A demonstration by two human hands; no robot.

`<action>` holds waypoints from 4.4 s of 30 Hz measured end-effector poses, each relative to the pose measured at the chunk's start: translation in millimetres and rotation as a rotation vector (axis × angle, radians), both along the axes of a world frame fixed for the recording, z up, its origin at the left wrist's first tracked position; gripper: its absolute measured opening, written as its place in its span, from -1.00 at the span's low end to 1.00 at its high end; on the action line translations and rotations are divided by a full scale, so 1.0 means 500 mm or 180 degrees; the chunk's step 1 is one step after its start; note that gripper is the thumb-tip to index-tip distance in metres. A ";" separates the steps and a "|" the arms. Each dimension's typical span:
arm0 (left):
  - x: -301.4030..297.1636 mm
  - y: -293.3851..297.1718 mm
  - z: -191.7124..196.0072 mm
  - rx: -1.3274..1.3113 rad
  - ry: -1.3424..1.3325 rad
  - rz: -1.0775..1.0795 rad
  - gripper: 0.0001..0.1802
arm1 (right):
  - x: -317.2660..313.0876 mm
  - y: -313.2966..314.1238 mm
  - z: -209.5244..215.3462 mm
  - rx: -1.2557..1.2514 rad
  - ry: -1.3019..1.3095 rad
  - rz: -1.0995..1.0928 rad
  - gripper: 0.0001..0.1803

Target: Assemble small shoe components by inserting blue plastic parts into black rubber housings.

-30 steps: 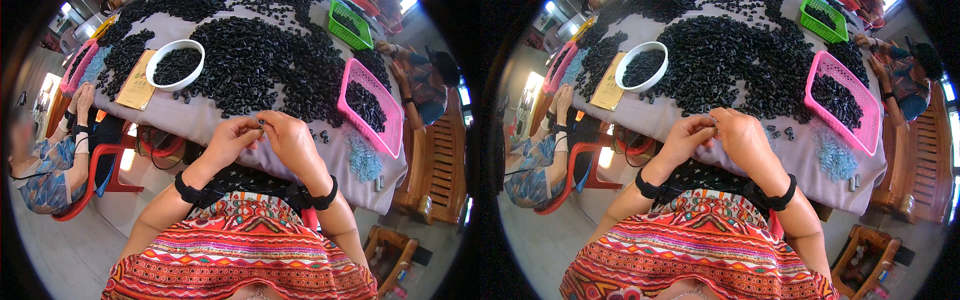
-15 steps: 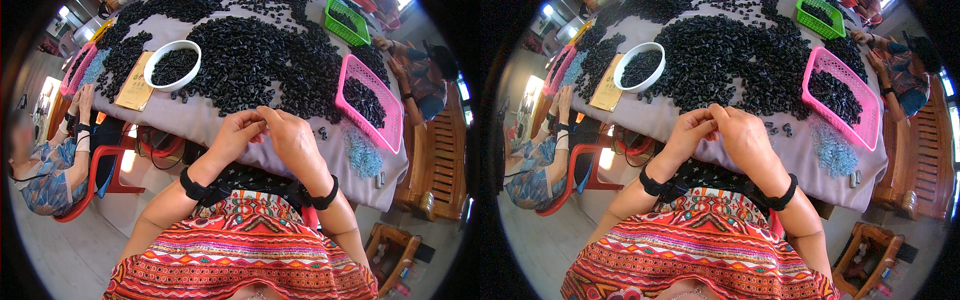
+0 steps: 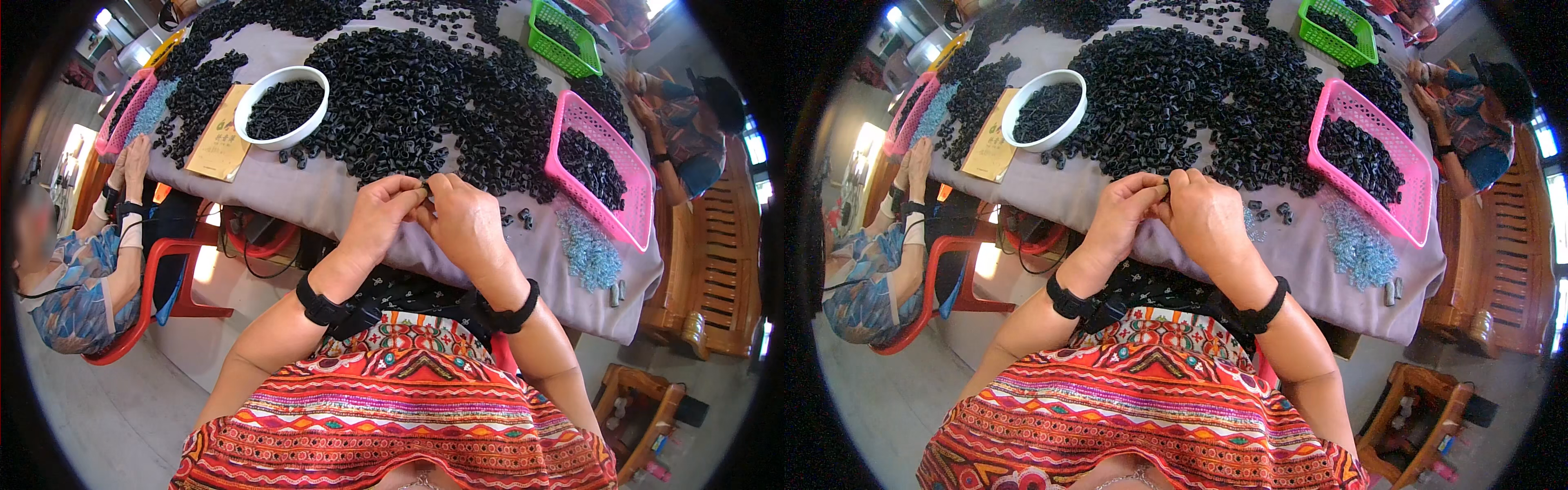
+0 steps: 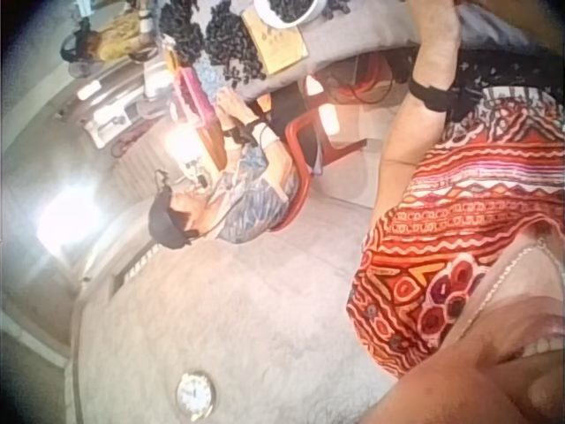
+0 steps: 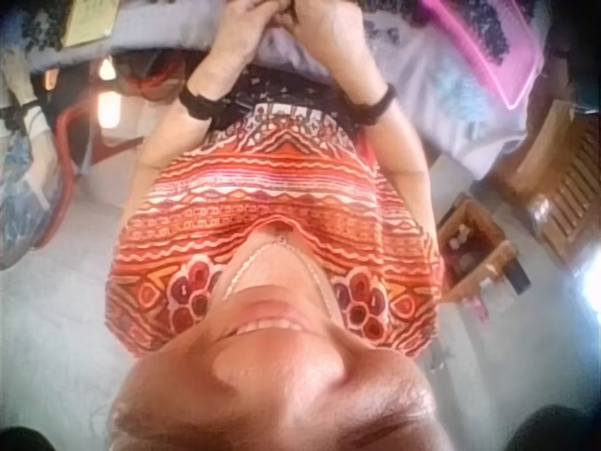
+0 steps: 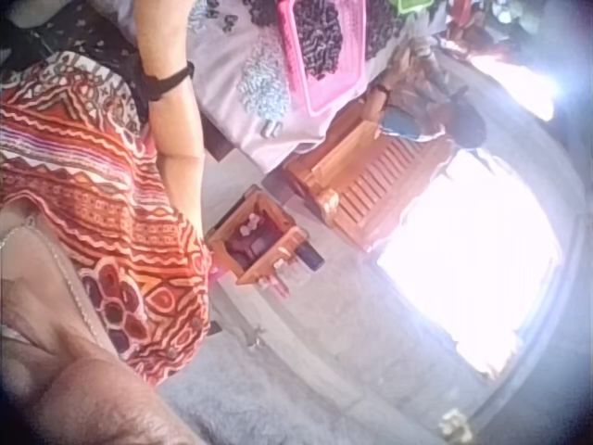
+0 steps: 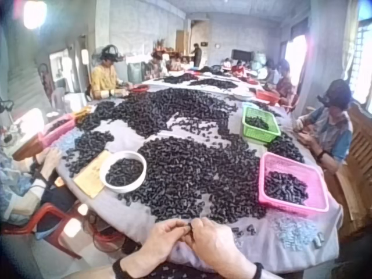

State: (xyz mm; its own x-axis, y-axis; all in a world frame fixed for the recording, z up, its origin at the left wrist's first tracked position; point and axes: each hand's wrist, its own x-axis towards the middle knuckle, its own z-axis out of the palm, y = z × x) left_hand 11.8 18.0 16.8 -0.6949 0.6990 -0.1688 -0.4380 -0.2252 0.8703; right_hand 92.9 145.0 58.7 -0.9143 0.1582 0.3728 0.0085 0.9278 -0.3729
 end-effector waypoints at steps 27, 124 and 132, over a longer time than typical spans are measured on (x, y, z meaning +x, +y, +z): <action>-0.037 -0.024 0.007 -0.0878 0.0486 -0.1161 -0.65 | -0.004 0.017 -0.025 -0.0110 -0.0258 0.0231 -0.72; -0.021 -0.009 -0.009 -0.1394 0.2838 -0.0088 -0.84 | 0.035 0.053 -0.023 -0.0771 -0.0140 -0.0095 -0.91; -0.002 -0.020 0.049 -0.1165 0.2085 -0.0633 -0.83 | 0.038 0.044 -0.016 -0.1414 -0.0254 -0.0010 -0.88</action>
State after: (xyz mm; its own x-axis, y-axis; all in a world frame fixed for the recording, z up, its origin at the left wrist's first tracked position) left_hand 10.9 8.2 41.4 -0.6000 0.7999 -0.0110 0.1895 0.1554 0.9695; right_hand 112.1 167.1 50.8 -0.9367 0.2899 0.1966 0.0559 0.6779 -0.7330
